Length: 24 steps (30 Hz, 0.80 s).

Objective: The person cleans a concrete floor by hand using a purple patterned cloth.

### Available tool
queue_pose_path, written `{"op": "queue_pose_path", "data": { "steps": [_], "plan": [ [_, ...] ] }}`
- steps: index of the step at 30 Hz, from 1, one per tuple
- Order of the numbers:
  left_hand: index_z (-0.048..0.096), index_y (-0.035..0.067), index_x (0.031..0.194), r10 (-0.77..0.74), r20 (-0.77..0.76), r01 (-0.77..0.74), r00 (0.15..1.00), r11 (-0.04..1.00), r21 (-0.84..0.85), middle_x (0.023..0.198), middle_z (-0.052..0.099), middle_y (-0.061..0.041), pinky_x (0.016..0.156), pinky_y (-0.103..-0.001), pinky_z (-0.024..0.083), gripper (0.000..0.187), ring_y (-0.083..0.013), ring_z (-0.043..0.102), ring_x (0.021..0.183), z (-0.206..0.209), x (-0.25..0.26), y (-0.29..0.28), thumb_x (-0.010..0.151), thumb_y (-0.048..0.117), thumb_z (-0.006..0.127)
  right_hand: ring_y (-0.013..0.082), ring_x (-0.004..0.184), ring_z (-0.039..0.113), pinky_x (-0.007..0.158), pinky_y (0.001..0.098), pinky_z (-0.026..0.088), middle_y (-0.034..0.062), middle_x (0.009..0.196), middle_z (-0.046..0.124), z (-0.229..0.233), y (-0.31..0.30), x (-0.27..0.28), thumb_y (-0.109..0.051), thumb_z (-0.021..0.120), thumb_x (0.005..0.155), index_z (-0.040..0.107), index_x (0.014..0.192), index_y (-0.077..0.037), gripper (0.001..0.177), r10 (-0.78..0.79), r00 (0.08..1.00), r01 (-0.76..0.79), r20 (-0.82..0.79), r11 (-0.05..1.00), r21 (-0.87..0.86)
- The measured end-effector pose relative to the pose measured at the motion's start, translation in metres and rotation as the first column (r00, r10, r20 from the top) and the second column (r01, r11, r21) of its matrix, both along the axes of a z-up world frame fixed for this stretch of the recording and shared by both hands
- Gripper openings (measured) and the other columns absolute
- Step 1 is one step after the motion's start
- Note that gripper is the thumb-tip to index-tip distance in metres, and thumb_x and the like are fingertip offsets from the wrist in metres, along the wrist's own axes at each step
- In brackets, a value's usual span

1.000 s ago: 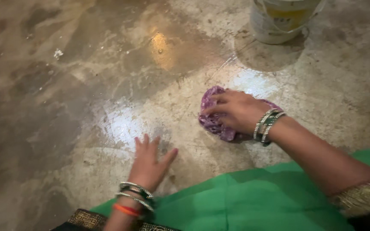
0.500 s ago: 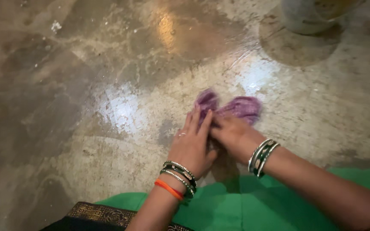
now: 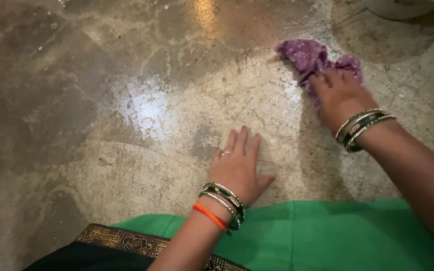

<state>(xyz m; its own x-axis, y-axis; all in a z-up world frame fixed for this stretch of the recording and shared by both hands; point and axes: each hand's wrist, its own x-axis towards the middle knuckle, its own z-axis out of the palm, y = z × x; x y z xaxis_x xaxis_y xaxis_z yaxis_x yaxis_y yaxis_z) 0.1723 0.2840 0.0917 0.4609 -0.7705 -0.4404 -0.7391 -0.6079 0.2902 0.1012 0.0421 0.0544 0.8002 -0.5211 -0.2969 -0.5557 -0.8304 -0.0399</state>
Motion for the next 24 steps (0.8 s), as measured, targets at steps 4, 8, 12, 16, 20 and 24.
{"op": "queue_pose_path", "data": {
  "steps": [4,8,12,16,20,24],
  "plan": [
    [0.017,0.013,0.161,0.128,0.109,-0.108,0.986,0.978,-0.176,0.169,0.01,-0.019,0.112,-0.055,0.028,0.114,-0.0382,0.016,0.153,0.009,0.01,-0.003,0.072,0.043,0.083,0.0339,0.138,0.045,0.111,0.0485,0.041,0.0154,0.149,0.046,-0.014,0.037,0.006,0.005,0.059,0.076,0.054,0.142,-0.02,0.071,0.437,0.877,-0.453,0.201,0.891,0.039],
    [0.021,0.019,0.16,0.106,0.194,-0.102,0.975,0.994,-0.03,0.167,0.017,-0.013,0.114,-0.052,0.035,0.106,-0.0317,0.024,0.153,0.011,0.014,0.003,0.075,0.033,0.082,0.0248,0.134,0.056,0.116,0.0407,0.047,0.0076,0.137,0.06,-0.018,0.092,0.001,-0.02,0.069,0.087,0.064,0.124,-0.02,0.037,0.621,0.688,-0.721,0.374,0.643,0.258],
    [0.02,0.02,0.16,0.128,0.092,-0.131,0.987,0.991,0.026,0.168,0.012,-0.016,0.109,-0.054,0.036,0.106,-0.0339,0.023,0.149,0.0,0.012,0.005,0.076,0.041,0.081,0.0316,0.137,0.048,0.112,0.0506,0.039,0.0105,0.147,0.052,-0.008,0.083,0.004,-0.01,0.069,0.07,0.062,0.127,-0.016,0.058,0.674,0.603,-0.736,0.428,0.676,-0.027],
    [0.028,0.015,0.156,0.015,0.048,-0.008,0.999,0.989,-0.148,0.172,0.017,-0.011,0.121,-0.057,0.029,0.089,-0.0306,0.033,0.148,-0.019,0.012,0.008,0.088,0.053,0.072,0.029,0.14,0.039,0.116,0.0492,0.035,0.0075,0.155,0.041,0.008,0.042,0.016,-0.014,0.066,0.077,0.056,0.143,-0.025,0.068,0.476,0.841,-0.516,0.257,0.848,0.117],
    [0.022,0.011,0.154,-0.083,0.116,0.091,0.99,0.994,-0.064,0.167,0.012,-0.008,0.118,-0.062,0.018,0.096,-0.0283,0.02,0.153,-0.026,0.008,0.006,0.085,0.056,0.07,0.0449,0.148,0.023,0.106,0.0563,0.037,0.0167,0.168,0.019,0.007,0.049,0.013,-0.009,0.061,0.086,0.036,0.157,-0.024,0.077,0.219,0.975,-0.219,-0.029,0.976,-0.006],
    [0.023,0.017,0.161,0.065,0.165,-0.022,0.984,0.968,-0.25,0.17,0.012,-0.014,0.117,-0.06,0.02,0.093,-0.0358,0.02,0.152,-0.023,0.013,0.006,0.082,0.035,0.069,0.0562,0.141,0.024,0.103,0.0505,0.045,0.0231,0.163,0.019,0.004,0.09,0.001,-0.006,0.059,0.089,0.033,0.155,-0.017,0.072,0.308,0.944,-0.294,-0.122,0.948,0.12]
  ]
}}
